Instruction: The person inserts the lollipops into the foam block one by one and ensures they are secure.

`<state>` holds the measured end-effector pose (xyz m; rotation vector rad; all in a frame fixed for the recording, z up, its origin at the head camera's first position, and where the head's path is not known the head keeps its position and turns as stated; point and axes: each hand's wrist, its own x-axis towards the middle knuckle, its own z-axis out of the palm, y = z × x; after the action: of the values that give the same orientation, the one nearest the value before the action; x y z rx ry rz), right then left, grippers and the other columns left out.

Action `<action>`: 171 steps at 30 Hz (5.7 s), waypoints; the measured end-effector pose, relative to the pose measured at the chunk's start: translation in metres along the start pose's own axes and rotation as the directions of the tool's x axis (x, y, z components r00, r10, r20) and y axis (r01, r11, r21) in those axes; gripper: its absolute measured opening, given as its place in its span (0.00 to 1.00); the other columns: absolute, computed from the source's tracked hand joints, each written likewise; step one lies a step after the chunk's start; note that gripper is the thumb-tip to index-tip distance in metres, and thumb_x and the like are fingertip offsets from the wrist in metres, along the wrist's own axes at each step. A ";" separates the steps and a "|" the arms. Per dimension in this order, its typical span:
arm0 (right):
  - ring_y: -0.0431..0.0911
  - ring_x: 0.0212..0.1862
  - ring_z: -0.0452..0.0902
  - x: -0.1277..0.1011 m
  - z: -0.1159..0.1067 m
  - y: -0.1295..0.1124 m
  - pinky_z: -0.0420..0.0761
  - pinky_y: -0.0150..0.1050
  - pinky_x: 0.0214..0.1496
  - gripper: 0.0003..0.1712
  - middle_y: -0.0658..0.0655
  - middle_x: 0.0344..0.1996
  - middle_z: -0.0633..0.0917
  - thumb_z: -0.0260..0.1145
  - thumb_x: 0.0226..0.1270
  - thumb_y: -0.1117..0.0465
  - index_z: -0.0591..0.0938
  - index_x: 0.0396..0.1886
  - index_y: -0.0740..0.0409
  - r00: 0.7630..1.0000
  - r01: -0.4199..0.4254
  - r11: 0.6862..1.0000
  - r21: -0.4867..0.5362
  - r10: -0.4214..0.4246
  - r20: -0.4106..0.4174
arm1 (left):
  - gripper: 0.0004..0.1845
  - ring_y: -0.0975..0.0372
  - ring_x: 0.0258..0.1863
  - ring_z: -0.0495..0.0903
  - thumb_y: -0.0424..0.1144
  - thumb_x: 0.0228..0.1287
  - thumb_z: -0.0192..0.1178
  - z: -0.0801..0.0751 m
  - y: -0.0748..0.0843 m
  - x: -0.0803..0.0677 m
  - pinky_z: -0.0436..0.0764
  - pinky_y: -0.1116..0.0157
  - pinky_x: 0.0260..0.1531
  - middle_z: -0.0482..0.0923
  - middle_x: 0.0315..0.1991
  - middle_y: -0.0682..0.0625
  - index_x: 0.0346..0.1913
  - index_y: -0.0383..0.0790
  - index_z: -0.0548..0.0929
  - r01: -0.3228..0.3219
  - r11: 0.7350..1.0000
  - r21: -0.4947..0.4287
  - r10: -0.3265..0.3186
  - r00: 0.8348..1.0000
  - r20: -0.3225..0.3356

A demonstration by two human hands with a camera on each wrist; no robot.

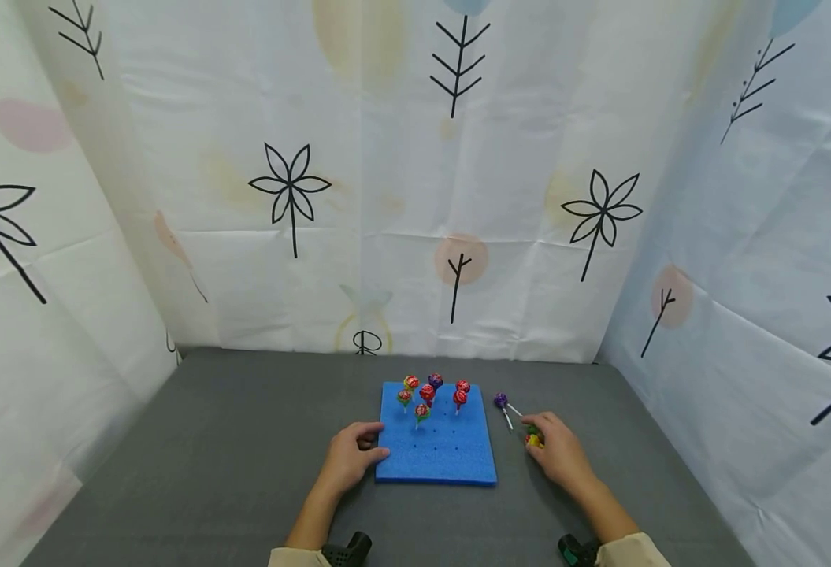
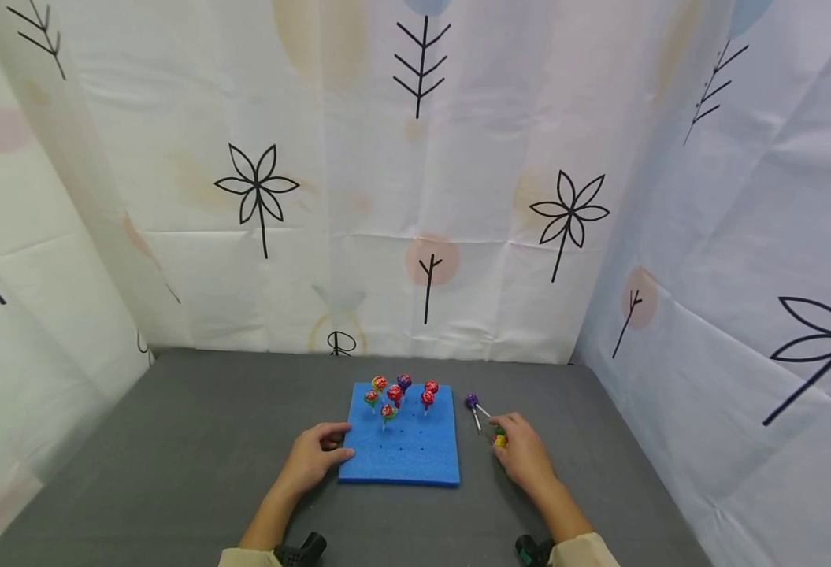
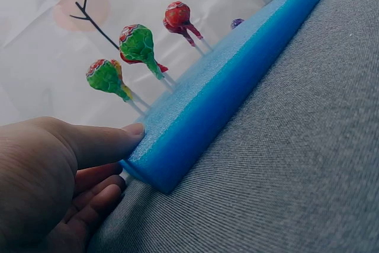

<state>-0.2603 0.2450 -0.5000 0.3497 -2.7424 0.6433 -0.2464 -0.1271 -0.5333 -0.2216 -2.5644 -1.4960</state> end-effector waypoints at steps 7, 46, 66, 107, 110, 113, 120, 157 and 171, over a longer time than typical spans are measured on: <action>0.51 0.42 0.78 0.000 0.000 0.001 0.77 0.52 0.45 0.22 0.57 0.43 0.81 0.75 0.50 0.73 0.84 0.48 0.60 0.999 0.026 1.000 -0.002 -0.026 -0.036 | 0.21 0.55 0.43 0.79 0.34 0.54 0.72 0.000 0.000 -0.001 0.78 0.52 0.44 0.80 0.45 0.46 0.53 0.37 0.84 0.001 1.000 0.001 -0.001 1.000 0.003; 0.50 0.38 0.81 0.022 -0.012 -0.052 0.82 0.47 0.39 0.23 0.62 0.45 0.80 0.72 0.52 0.78 0.82 0.50 0.69 0.918 0.281 0.919 0.276 -0.173 -0.358 | 0.21 0.55 0.43 0.79 0.35 0.54 0.73 0.000 -0.001 -0.001 0.78 0.53 0.44 0.80 0.46 0.45 0.52 0.36 0.84 -0.010 1.000 0.012 0.010 1.000 -0.002; 0.50 0.37 0.84 0.028 0.006 -0.081 0.83 0.44 0.39 0.11 0.63 0.45 0.81 0.72 0.55 0.75 0.86 0.40 0.67 0.883 0.330 0.886 0.326 -0.167 -0.439 | 0.21 0.55 0.43 0.79 0.35 0.54 0.72 -0.001 0.001 -0.001 0.78 0.52 0.44 0.80 0.46 0.46 0.53 0.37 0.84 0.004 1.000 0.015 -0.004 1.000 0.001; 0.59 0.45 0.82 0.017 0.031 -0.145 0.80 0.38 0.47 0.09 0.69 0.41 0.81 0.67 0.60 0.77 0.82 0.40 0.75 0.946 0.142 0.657 0.740 0.131 -0.297 | 0.21 0.56 0.42 0.79 0.35 0.54 0.72 -0.001 0.000 0.000 0.78 0.53 0.44 0.80 0.45 0.46 0.52 0.37 0.84 0.002 1.000 0.027 -0.002 1.000 -0.002; 0.59 0.45 0.82 0.017 0.032 -0.147 0.81 0.39 0.46 0.08 0.69 0.40 0.81 0.67 0.59 0.77 0.82 0.40 0.75 0.947 0.136 0.668 0.732 0.131 -0.295 | 0.21 0.56 0.43 0.79 0.35 0.54 0.72 -0.001 0.000 0.000 0.78 0.52 0.44 0.80 0.45 0.46 0.52 0.37 0.84 0.002 1.000 0.025 -0.002 1.000 -0.002; 0.59 0.44 0.82 0.017 0.033 -0.148 0.81 0.41 0.46 0.08 0.69 0.40 0.82 0.67 0.59 0.78 0.82 0.39 0.75 0.946 0.133 0.680 0.721 0.130 -0.297 | 0.21 0.56 0.43 0.79 0.35 0.54 0.72 -0.001 0.000 0.000 0.78 0.52 0.44 0.80 0.45 0.47 0.52 0.37 0.84 0.002 1.000 0.022 -0.002 1.000 0.000; 0.60 0.44 0.82 0.018 0.040 -0.147 0.81 0.42 0.46 0.09 0.68 0.40 0.82 0.67 0.59 0.78 0.82 0.40 0.74 0.945 0.147 0.699 0.700 0.110 -0.308 | 0.21 0.55 0.43 0.79 0.35 0.55 0.72 0.000 0.000 -0.001 0.78 0.52 0.44 0.80 0.45 0.47 0.52 0.37 0.84 0.014 1.000 0.023 -0.014 1.000 0.000; 0.45 0.39 0.81 0.026 0.059 -0.113 0.82 0.37 0.39 0.08 0.51 0.38 0.85 0.71 0.60 0.68 0.87 0.40 0.57 0.973 0.140 0.836 0.530 -0.018 -0.229 | 0.21 0.57 0.42 0.79 0.35 0.54 0.73 0.000 -0.001 0.000 0.78 0.54 0.44 0.80 0.44 0.47 0.52 0.38 0.84 0.001 1.000 0.019 -0.001 1.000 -0.002; 0.45 0.39 0.80 0.017 0.046 -0.106 0.81 0.38 0.40 0.05 0.50 0.37 0.85 0.68 0.64 0.68 0.86 0.39 0.60 0.981 0.066 0.825 0.561 0.048 -0.185 | 0.22 0.55 0.43 0.79 0.36 0.54 0.73 0.000 -0.001 -0.001 0.78 0.52 0.43 0.80 0.45 0.45 0.52 0.36 0.84 -0.008 1.000 0.016 0.008 1.000 0.003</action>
<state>-0.2550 0.1292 -0.4918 0.4005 -2.3102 1.4143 -0.2455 -0.1273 -0.5342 -0.2318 -2.5739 -1.4725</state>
